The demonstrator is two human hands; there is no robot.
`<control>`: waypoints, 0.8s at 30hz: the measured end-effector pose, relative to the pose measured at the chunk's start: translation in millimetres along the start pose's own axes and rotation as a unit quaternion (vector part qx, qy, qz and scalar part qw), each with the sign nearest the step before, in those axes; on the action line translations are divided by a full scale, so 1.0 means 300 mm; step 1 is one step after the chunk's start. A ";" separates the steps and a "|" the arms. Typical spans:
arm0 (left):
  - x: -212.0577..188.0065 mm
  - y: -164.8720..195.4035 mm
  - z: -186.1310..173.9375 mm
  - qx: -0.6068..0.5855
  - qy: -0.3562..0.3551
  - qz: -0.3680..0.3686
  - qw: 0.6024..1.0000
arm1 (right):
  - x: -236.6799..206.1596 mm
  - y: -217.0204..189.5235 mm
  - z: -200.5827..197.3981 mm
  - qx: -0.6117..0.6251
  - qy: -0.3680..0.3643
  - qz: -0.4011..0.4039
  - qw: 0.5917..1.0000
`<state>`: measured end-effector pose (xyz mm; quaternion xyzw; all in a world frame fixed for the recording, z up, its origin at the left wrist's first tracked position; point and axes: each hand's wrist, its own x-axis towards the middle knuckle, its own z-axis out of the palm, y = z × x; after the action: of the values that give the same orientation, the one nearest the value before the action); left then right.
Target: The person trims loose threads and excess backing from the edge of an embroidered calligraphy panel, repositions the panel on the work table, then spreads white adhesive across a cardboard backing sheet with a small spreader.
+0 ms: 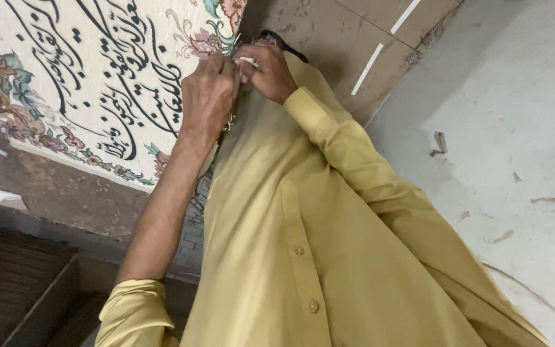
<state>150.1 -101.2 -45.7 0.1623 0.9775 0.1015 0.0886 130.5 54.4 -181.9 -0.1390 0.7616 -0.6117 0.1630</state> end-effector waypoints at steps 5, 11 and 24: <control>-0.013 -0.003 -0.017 0.014 0.030 0.007 0.999 | -0.005 -0.018 -0.016 -0.015 0.000 -0.035 0.999; -0.098 -0.029 0.036 0.001 -0.018 -0.026 0.999 | -0.015 0.001 -0.008 -0.071 0.043 -0.047 0.995; -0.597 -0.066 0.079 0.021 -0.032 -0.043 0.998 | -0.061 0.020 -0.060 0.001 0.016 0.013 1.000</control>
<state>316.0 -175.6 -47.8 0.1250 0.9822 0.0715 0.1206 139.5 79.2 -182.6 -0.1192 0.7653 -0.6122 0.1593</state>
